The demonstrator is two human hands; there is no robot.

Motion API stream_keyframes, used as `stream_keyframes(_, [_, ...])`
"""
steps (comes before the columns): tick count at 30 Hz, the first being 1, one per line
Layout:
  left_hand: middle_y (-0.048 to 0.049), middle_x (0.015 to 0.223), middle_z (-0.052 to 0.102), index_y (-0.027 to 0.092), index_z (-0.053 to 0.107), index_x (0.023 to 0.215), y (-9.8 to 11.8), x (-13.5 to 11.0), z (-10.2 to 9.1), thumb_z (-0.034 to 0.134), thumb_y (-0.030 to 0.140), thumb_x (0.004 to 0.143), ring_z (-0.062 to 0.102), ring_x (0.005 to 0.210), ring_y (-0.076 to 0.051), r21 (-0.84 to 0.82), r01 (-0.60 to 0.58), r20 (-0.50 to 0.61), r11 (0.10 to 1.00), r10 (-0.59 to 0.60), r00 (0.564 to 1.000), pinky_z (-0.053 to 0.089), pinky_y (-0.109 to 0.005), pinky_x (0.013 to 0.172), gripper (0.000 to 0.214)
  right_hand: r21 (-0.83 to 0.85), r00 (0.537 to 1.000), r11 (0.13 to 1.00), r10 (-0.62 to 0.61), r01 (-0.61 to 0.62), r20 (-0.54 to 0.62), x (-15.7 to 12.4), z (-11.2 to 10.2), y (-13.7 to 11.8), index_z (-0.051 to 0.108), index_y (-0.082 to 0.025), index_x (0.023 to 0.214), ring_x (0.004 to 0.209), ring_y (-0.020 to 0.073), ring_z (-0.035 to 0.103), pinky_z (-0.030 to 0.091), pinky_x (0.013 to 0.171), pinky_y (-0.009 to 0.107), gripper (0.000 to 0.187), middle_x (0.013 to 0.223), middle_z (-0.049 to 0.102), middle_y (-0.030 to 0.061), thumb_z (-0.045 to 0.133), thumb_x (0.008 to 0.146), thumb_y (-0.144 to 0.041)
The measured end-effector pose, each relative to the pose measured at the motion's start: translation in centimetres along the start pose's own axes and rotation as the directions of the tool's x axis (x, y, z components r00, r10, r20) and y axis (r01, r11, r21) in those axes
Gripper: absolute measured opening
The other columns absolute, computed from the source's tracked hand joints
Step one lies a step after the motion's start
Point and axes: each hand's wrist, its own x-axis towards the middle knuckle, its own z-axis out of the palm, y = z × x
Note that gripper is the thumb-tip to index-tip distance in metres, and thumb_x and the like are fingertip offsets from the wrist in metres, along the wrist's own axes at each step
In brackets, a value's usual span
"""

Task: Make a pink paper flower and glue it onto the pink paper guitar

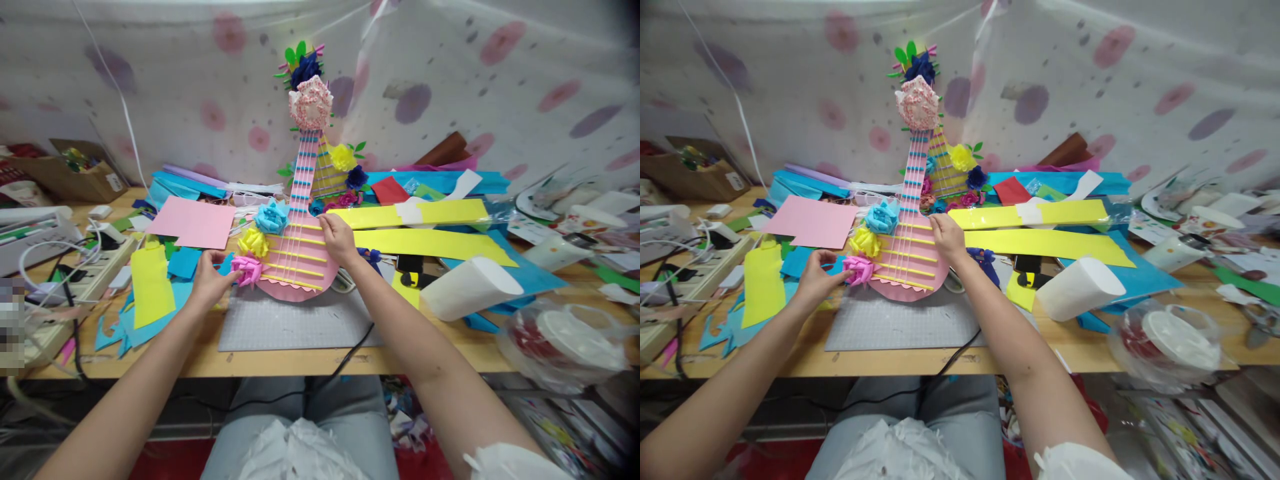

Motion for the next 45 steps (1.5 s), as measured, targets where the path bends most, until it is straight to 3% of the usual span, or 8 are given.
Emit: stream_keyframes(45, [-0.0028,0.089,0.05,0.021,0.044,0.085,-0.67,0.31,0.34,0.071,0.035,0.05,0.053,0.088,-0.021,0.081,-0.037,0.042,0.996,0.033,0.999,0.045,-0.039,0.08,0.046,-0.014,0.999,1.0,-0.026,0.026,0.025,0.13,-0.2,-0.67,0.062,-0.02,0.087,0.084,0.0204,0.058,0.044,0.075,0.032,0.044,0.086,0.063,0.0082,0.027,0.091,-0.047])
